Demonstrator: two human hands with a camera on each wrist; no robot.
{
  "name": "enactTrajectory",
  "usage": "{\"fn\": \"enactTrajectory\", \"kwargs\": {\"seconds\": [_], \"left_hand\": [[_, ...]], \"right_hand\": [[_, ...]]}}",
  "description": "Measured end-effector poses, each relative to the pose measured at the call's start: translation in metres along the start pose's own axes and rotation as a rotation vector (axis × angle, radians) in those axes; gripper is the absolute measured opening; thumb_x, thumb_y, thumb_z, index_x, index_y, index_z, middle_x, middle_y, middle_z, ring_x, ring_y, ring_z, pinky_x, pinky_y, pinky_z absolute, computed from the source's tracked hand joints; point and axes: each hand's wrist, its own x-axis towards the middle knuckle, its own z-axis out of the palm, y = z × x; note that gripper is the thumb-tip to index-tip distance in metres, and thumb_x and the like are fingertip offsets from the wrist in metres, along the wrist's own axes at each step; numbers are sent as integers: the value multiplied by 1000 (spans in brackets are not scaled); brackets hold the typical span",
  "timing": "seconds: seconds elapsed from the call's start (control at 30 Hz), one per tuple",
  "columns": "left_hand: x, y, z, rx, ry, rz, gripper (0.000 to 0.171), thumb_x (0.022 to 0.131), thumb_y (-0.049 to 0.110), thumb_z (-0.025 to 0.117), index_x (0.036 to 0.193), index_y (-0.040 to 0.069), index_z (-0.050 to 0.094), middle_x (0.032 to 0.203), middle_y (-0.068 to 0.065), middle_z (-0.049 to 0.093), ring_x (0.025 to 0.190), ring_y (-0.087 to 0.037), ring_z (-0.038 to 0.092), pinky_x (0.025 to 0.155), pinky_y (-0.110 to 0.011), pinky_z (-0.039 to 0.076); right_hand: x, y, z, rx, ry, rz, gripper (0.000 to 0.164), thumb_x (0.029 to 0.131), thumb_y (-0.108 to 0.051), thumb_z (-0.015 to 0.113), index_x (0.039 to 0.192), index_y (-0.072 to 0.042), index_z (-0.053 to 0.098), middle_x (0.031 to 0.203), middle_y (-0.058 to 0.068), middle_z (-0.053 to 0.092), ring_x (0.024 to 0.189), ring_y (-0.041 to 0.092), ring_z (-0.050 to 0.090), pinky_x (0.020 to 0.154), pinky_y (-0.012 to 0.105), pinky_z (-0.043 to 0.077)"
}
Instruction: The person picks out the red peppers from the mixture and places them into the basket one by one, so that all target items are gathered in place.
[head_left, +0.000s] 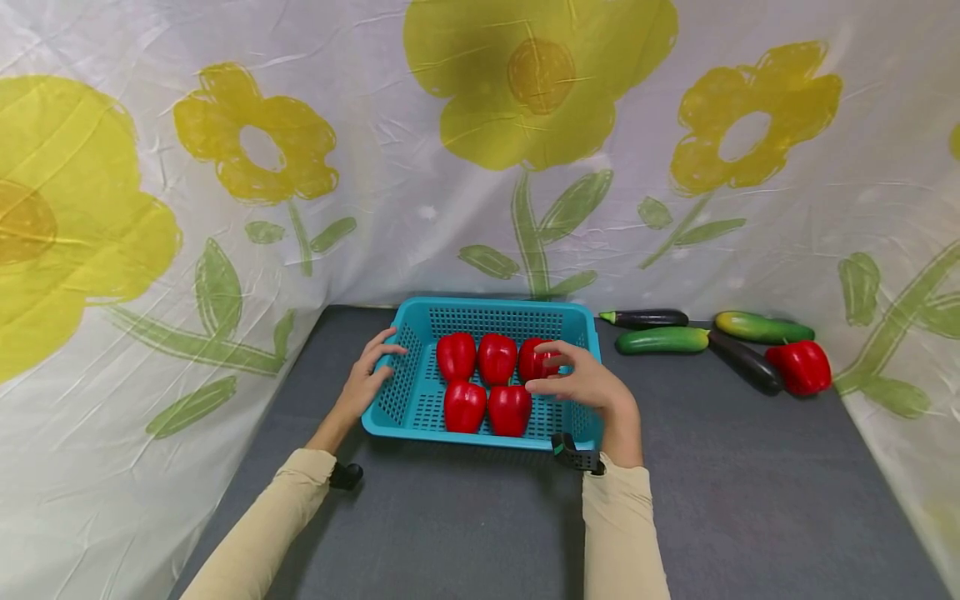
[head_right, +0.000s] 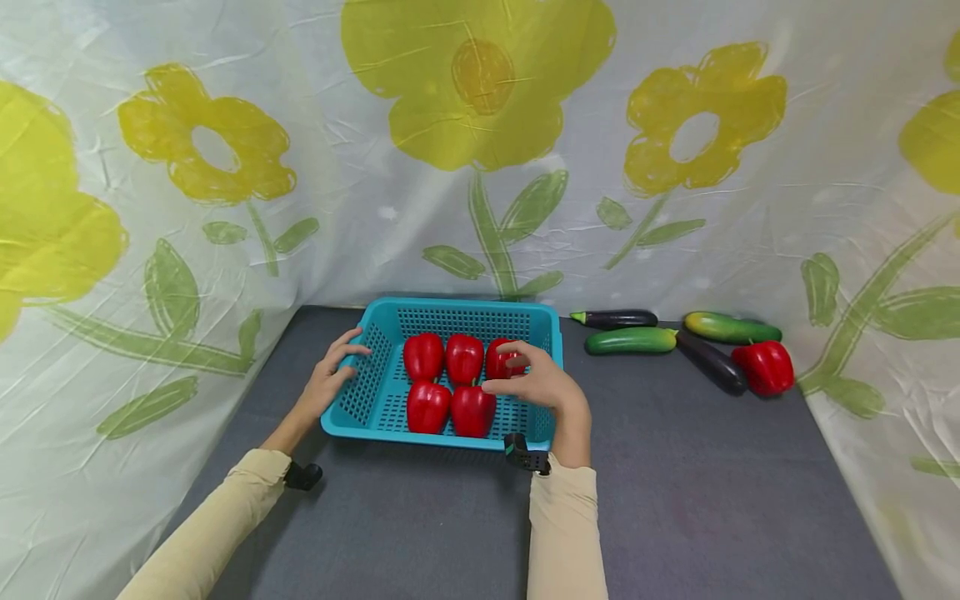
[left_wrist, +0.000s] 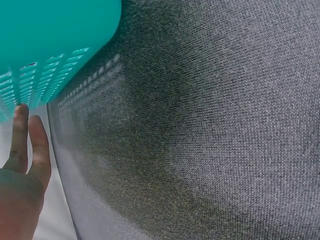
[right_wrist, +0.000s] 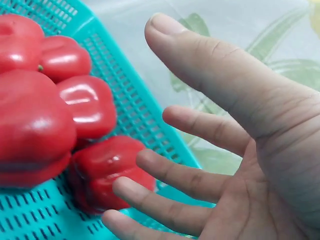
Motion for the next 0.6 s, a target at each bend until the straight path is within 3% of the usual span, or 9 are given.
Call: {"fn": "enactTrajectory", "kwargs": {"seconds": [0.07,0.1,0.13,0.2,0.33,0.43,0.53,0.6], "left_hand": [[-1,-29,-3,28,3,-4,37,96,3,50,126,13,68,162,-7,31,148,-28,23,93,-42,30],[0,-31,-3,33,3,-9,37,96,2,49,127,12,68,162,-8,30,148,-29,23,93,-43,30],[0,-23,-4,26,0,-24,39,95,-1,48,127,10,67,163,-10,29,149,-33,21,94,-47,30],[-1,-37,-6,3,0,3,37,96,5,50,127,15,68,163,-9,29,149,-30,20,94,-46,30],[-2,13,0,-33,12,31,34,97,9,48,126,8,68,161,-16,30,147,-33,22,95,-43,30],[-2,31,4,-5,20,30,33,97,7,47,124,4,67,159,-17,32,146,-33,24,91,-38,29],[-1,53,6,16,6,3,32,96,-1,45,123,-5,63,159,-22,30,146,-41,22,88,-44,31],[-1,56,7,25,3,-8,32,96,-3,45,123,-6,62,159,-23,30,146,-43,22,88,-44,31]], "right_hand": [[-3,0,-5,-13,0,-19,69,91,-18,76,149,-1,44,142,29,45,125,42,47,89,49,52],[-5,-1,-8,-18,1,-27,67,92,-18,76,149,-2,44,142,28,45,125,42,47,89,49,52],[-7,-2,-11,-23,0,-41,66,93,-17,75,149,-2,44,143,29,45,126,43,47,89,47,52],[-11,-4,-17,-31,0,-69,65,93,-19,74,149,-2,45,145,29,44,129,45,45,90,47,51],[-19,-8,-28,-19,15,-103,60,95,-19,73,148,-5,47,147,26,44,131,44,46,95,50,49],[-24,-10,-35,0,29,-120,57,96,-18,72,147,-7,49,146,23,46,130,39,49,96,51,48],[-28,-9,-42,19,40,-145,55,96,-15,71,146,-4,49,144,22,48,128,37,51,97,54,47],[-31,-8,-47,31,54,-154,54,97,-13,71,145,-3,49,143,22,49,126,38,54,97,56,46]]}}
